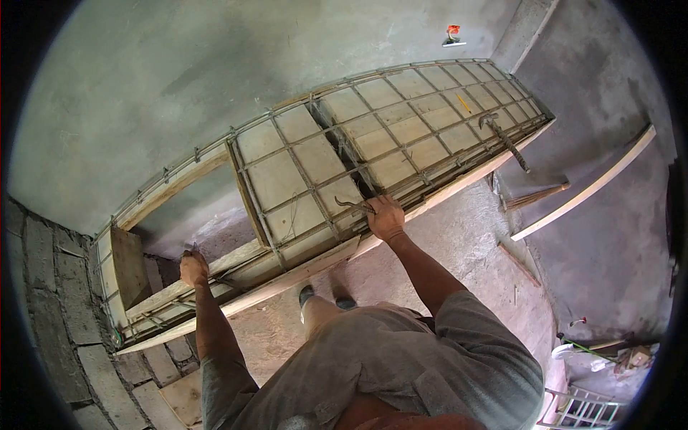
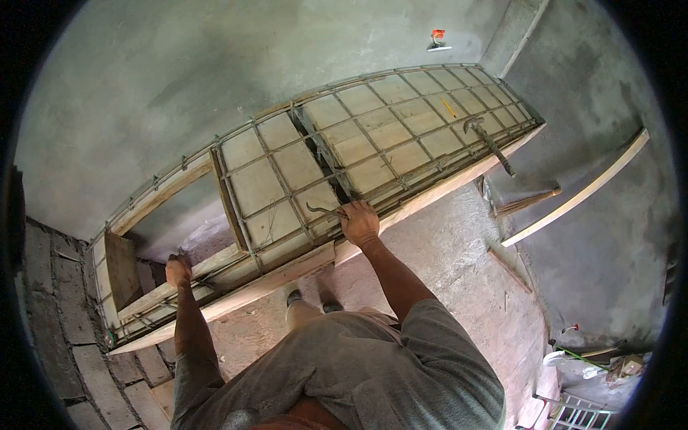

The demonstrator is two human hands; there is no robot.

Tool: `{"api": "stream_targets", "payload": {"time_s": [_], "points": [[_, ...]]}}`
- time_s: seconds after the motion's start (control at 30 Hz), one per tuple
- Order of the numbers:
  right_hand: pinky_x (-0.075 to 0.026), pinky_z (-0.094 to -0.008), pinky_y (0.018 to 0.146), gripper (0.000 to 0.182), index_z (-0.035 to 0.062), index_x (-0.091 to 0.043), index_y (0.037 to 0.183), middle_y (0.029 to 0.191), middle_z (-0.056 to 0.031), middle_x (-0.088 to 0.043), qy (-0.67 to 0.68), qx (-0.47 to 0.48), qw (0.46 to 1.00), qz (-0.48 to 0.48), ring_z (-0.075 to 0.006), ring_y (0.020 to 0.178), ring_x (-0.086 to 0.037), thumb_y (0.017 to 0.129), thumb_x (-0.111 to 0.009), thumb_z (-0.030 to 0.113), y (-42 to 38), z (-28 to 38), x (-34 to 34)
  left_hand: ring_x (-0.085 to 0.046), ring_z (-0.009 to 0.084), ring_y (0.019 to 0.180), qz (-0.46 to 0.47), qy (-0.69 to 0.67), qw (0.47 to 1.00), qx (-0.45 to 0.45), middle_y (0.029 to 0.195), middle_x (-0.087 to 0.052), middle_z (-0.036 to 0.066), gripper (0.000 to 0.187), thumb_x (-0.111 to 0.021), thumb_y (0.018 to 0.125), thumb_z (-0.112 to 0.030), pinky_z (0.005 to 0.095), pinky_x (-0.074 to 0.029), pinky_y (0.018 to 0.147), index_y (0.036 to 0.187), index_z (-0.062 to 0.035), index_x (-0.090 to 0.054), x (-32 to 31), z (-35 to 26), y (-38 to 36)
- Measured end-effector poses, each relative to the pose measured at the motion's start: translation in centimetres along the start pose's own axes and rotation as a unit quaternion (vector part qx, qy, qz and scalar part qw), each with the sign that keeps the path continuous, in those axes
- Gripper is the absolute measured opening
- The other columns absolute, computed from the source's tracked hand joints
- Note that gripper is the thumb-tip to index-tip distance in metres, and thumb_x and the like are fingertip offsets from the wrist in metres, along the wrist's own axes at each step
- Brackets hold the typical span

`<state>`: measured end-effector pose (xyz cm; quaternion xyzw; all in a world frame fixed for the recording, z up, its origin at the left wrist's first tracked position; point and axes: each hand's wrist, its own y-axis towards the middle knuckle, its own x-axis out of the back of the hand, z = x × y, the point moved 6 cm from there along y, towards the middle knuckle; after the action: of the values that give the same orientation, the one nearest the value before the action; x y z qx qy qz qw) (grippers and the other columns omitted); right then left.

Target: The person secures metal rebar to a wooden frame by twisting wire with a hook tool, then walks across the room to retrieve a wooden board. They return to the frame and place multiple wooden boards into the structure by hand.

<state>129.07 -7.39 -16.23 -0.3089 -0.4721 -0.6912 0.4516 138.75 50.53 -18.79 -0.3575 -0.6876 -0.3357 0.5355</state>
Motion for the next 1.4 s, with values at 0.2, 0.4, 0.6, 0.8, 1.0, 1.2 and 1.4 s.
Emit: {"api": "stream_targets", "payload": {"time_s": [0.2, 0.4, 0.6, 0.8, 1.0, 1.2, 1.4], "points": [[-0.046, -0.0419, 0.086, 0.018, 0.0143, -0.067, 0.094, 0.093, -0.0081, -0.063, 0.007, -0.001, 1.000, 0.008, -0.0298, 0.094, -0.057, 0.078, -0.062, 0.022, 0.0, 0.1, 0.2, -0.065, 0.0371, 0.097, 0.004, 0.007, 1.000, 0.003, 0.105, -0.069, 0.016, 0.037, -0.050, 0.091, -0.040, 0.0455, -0.052, 0.082, 0.103, -0.0097, -0.068, 0.2, 0.0, -0.1], [-0.046, -0.0421, 0.087, 0.020, 0.0147, -0.067, 0.096, 0.095, -0.0081, -0.063, -0.006, 0.005, 1.000, 0.008, -0.0300, 0.096, -0.057, 0.078, -0.062, 0.022, 0.0, -0.1, -0.1, -0.066, 0.0359, 0.096, -0.003, 0.007, 1.000, 0.006, 0.104, -0.069, 0.015, 0.035, -0.050, 0.091, -0.039, 0.0455, -0.052, 0.081, 0.104, -0.0114, -0.068, -0.1, 0.2, -0.2], [-0.047, -0.0462, 0.081, 0.017, 0.0093, -0.065, 0.091, 0.089, -0.0138, -0.064, 0.020, 0.023, 0.999, -0.025, -0.0358, 0.089, -0.059, 0.080, -0.061, 0.021, 0.0, 0.4, 0.7, -0.066, 0.0369, 0.094, -0.004, -0.004, 1.000, -0.013, 0.101, -0.069, 0.016, 0.036, -0.049, 0.091, -0.039, 0.0465, -0.051, 0.081, 0.104, -0.0111, -0.068, 0.0, 0.2, 0.0], [-0.046, -0.0428, 0.087, 0.020, 0.0125, -0.065, 0.095, 0.094, -0.0097, -0.063, -0.005, -0.001, 1.000, 0.014, -0.0310, 0.096, -0.057, 0.077, -0.064, 0.020, -0.1, -0.3, -0.4, -0.065, 0.0392, 0.094, -0.005, 0.002, 1.000, -0.001, 0.100, -0.068, 0.019, 0.042, -0.048, 0.092, -0.044, 0.0483, -0.050, 0.079, 0.100, -0.0075, -0.067, -0.5, 0.5, 0.4], [-0.046, -0.0441, 0.086, 0.022, 0.0115, -0.065, 0.097, 0.096, -0.0104, -0.063, -0.009, 0.012, 1.000, -0.003, -0.0325, 0.095, -0.057, 0.077, -0.064, 0.021, -0.1, 0.2, 0.1, -0.066, 0.0394, 0.096, -0.001, -0.009, 1.000, -0.019, 0.104, -0.068, 0.020, 0.041, -0.044, 0.093, -0.039, 0.0496, -0.050, 0.082, 0.102, -0.0068, -0.067, -0.3, 0.3, 0.3], [-0.049, -0.0459, 0.080, 0.018, 0.0095, -0.066, 0.093, 0.089, -0.0132, -0.065, 0.013, 0.030, 0.998, -0.049, -0.0359, 0.088, -0.060, 0.079, -0.061, 0.019, 0.0, 0.5, 0.5, -0.065, 0.0380, 0.095, -0.013, 0.002, 1.000, -0.010, 0.101, -0.069, 0.017, 0.043, -0.051, 0.090, -0.048, 0.0476, -0.051, 0.079, 0.102, -0.0099, -0.067, -0.9, 0.5, 0.7], [-0.046, -0.0429, 0.085, 0.017, 0.0129, -0.066, 0.092, 0.093, -0.0083, -0.063, 0.010, 0.022, 1.000, -0.019, -0.0307, 0.095, -0.057, 0.078, -0.066, 0.022, -0.1, 0.0, 0.0, -0.066, 0.0375, 0.096, 0.006, -0.001, 1.000, -0.003, 0.104, -0.068, 0.018, 0.039, -0.044, 0.093, -0.040, 0.0478, -0.051, 0.080, 0.102, -0.0092, -0.068, 0.6, -0.3, -0.6]]}}
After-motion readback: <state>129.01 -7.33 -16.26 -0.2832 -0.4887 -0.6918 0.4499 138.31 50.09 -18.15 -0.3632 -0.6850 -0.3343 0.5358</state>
